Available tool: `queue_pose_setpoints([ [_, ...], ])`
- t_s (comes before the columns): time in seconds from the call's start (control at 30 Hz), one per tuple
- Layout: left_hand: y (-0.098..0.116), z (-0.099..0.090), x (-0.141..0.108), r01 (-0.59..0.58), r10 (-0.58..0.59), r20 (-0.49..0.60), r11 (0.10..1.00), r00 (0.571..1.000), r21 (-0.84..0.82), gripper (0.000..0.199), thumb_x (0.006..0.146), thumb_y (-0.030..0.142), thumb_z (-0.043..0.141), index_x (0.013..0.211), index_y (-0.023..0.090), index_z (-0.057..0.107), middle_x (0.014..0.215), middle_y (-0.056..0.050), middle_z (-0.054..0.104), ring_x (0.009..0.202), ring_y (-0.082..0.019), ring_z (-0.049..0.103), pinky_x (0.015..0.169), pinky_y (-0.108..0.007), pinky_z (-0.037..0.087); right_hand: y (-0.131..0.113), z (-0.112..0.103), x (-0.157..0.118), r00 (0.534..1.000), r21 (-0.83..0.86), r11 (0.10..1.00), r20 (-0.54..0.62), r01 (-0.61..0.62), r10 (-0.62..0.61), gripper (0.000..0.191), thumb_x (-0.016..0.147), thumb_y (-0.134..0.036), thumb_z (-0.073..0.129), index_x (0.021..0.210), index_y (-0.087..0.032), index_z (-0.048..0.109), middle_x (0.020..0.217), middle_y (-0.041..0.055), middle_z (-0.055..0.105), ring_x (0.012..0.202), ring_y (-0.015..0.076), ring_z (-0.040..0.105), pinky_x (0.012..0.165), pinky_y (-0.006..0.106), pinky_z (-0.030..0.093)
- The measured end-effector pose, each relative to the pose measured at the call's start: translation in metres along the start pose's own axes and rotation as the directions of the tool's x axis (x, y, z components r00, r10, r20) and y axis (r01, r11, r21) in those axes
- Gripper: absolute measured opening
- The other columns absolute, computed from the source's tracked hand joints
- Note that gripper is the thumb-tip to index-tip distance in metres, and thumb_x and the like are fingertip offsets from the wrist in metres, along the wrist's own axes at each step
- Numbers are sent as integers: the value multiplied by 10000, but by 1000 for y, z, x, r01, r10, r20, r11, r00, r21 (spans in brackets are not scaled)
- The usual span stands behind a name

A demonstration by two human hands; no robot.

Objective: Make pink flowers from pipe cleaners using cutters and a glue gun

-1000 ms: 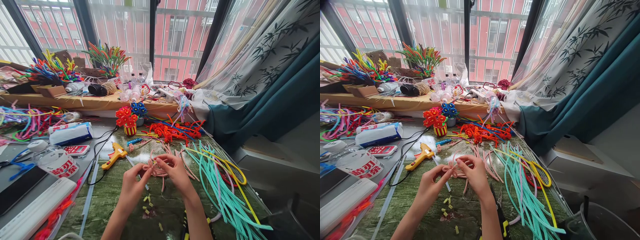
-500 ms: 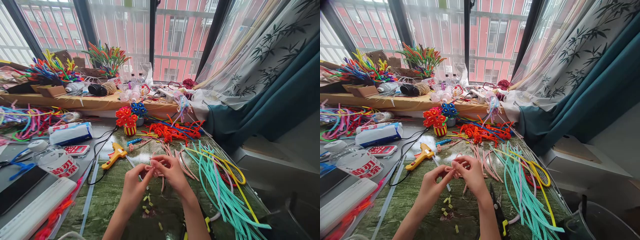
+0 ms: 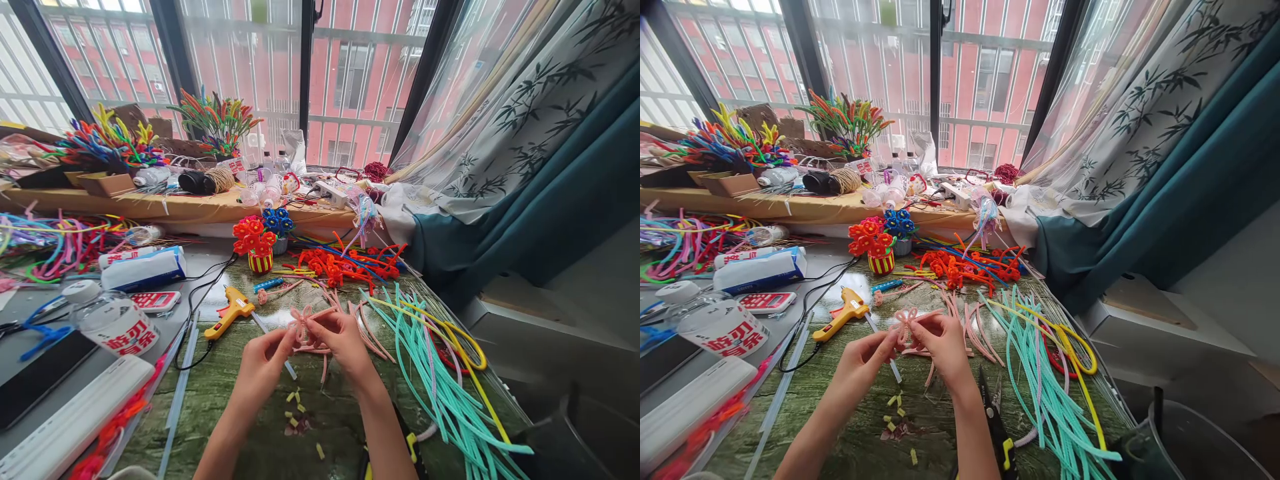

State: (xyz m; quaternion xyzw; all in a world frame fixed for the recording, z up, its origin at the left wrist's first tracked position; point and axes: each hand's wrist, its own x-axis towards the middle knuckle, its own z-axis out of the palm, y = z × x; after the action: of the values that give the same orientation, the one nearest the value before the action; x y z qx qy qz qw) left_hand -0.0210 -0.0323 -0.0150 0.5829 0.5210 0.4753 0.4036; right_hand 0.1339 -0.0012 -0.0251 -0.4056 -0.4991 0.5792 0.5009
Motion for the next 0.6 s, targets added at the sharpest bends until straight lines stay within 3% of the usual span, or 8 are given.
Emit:
queue_pose_setpoints([
  [0.13, 2, -16, 8, -39, 57, -124, 989, 991, 144, 430, 817, 550, 546, 809, 162, 733, 716, -61, 717, 617, -182, 601, 580, -270, 475, -2, -1, 3, 1000, -50, 999, 21, 23, -22, 335, 698, -465, 767, 783, -141, 753, 686, 44, 712, 597, 162, 626, 552, 258, 479],
  [0.23, 12, -26, 18, -81, 100, -69, 970, 993, 228, 355, 791, 501, 608, 905, 185, 723, 880, -62, 732, 695, -181, 618, 600, -264, 475, -8, 4, 6, 996, -64, 996, 69, 59, -55, 292, 695, -427, 777, 786, -150, 769, 753, 59, 732, 700, 187, 652, 637, 273, 489],
  [0.3, 17, -30, 27, -122, 125, 5, 954, 992, 274, 306, 773, 469, 644, 876, 193, 726, 852, -46, 721, 679, -167, 587, 575, -246, 440, -13, 7, 9, 993, -64, 994, 89, 84, -79, 262, 684, -406, 790, 760, -156, 770, 748, 57, 733, 715, 190, 652, 662, 277, 489],
  [0.47, 15, -32, 43, -120, 102, 105, 976, 989, 181, 269, 780, 428, 647, 733, 174, 719, 713, -32, 687, 653, -162, 563, 567, -236, 401, -13, 10, 18, 994, -51, 993, 31, 110, -109, 233, 652, -386, 811, 714, -168, 759, 643, 30, 702, 587, 156, 608, 563, 262, 475],
  [0.6, 10, -29, 46, -96, 88, 88, 990, 992, 103, 281, 781, 418, 641, 722, 154, 716, 695, -37, 685, 650, -164, 577, 584, -237, 412, -4, 9, 22, 994, -29, 994, -27, 109, -110, 249, 643, -401, 811, 687, -165, 748, 574, 24, 684, 519, 143, 584, 525, 261, 473],
])
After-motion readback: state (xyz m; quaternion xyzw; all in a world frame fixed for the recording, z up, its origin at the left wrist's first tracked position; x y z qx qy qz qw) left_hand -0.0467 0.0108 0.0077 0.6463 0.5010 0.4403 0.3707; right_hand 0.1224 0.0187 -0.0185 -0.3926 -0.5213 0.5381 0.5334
